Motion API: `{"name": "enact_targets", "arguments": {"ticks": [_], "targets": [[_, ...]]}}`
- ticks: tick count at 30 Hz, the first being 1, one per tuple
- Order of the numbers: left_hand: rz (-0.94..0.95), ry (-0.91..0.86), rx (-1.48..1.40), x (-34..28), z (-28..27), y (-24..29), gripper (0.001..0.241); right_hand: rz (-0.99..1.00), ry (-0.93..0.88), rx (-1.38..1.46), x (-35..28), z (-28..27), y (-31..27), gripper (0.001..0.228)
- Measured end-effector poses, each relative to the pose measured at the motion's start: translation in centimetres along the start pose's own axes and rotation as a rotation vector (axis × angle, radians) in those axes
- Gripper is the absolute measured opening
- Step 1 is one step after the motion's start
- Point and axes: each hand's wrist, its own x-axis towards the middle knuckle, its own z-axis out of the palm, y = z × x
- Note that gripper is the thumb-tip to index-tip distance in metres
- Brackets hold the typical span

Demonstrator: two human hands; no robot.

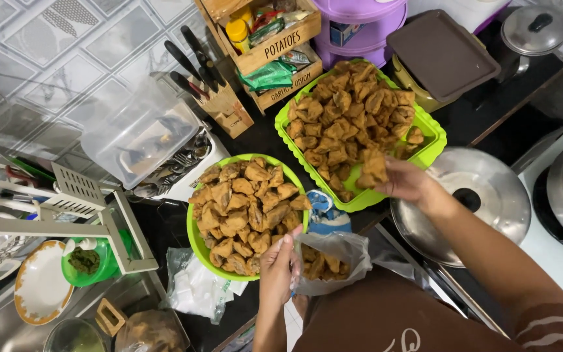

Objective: The person picks up cooked food items from large bowls and places them into small plastic bags.

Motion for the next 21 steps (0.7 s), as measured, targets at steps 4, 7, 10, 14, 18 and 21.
{"name": "enact_targets", "arguments": {"ticks": [4,7,10,14,18,21], "targets": [[0.06,-0.008,0.001,0.3,0.2,0.2,0.056,0.069,-0.201,0.033,1.6,9.6,3.9,0.036],[-0.007,-0.002,-0.014,0.3,0.2,0.2,0.053,0.07,-0.235,-0.27,1.8,14.1,6.6,0.024],[0.073,-0.025,-0.056,0.5,0.2,0.0,0.059,0.232,-0.013,-0.348,1.1,14.2,9.2,0.038],[0.068,0.028,-0.089,0.7,0.2,-0.5,0.039,0.167,0.403,-0.835,1.0,11.7,13.8,0.066],[0.099,0.063,-0.135,1.1,0.0,-1.2,0.042,0.104,0.616,-1.257,1.2,13.1,15.5,0.079],[0.109,0.061,-0.122,0.7,0.2,-0.3,0.042,0.108,0.653,-1.229,1.0,12.0,16.2,0.078]]}}
